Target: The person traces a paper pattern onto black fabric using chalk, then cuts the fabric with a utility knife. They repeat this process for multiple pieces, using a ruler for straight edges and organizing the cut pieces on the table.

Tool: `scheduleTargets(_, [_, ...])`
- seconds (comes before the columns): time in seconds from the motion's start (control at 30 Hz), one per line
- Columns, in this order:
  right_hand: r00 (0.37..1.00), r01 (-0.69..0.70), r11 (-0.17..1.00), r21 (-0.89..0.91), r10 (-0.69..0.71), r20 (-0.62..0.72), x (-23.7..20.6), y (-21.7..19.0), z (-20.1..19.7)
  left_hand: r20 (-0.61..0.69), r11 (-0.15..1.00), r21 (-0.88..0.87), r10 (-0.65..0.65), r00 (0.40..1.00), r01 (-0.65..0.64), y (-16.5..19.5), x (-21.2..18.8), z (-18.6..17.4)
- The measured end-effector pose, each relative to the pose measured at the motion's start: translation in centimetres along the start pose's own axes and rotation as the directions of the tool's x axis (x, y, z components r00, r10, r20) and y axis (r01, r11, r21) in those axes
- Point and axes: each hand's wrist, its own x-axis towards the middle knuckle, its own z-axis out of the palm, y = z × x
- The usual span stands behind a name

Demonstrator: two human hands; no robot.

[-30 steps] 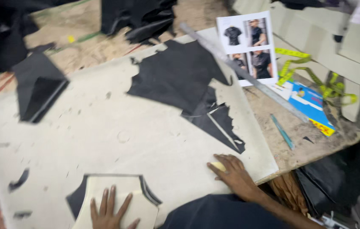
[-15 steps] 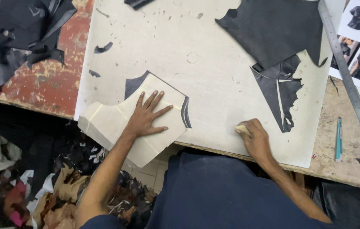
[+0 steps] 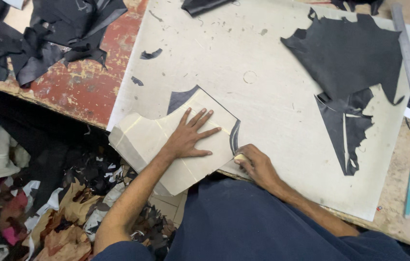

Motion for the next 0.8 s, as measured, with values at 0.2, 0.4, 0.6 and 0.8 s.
scheduleTargets(0.2, [0.997, 0.081, 0.991, -0.107, -0.081, 0.004, 8.0, -3.1, -2.4, -0.030, 1.000, -0.018, 0.019, 0.999, -0.019, -1.4, -1.1, 0.4])
scheduleTargets(0.4, [0.923, 0.367, 0.842, -0.396, -0.381, 0.046, 17.2, -7.1, -1.6, -0.056, 1.000, -0.021, 0.020, 0.998, -0.021, -2.7, -2.0, 0.4])
scheduleTargets(0.6, [0.940, 0.316, 0.936, -0.157, -0.331, -0.081, 18.1, -5.5, 3.2, -0.077, 0.999, -0.042, 0.030, 0.997, -0.033, -4.6, -2.0, 1.8])
scheduleTargets(0.8, [0.876, 0.436, 0.899, -0.037, -0.434, -0.211, 17.5, -3.2, 8.0, -0.214, 0.990, -0.142, -0.030, 0.976, 0.000, -7.2, -2.7, 2.7])
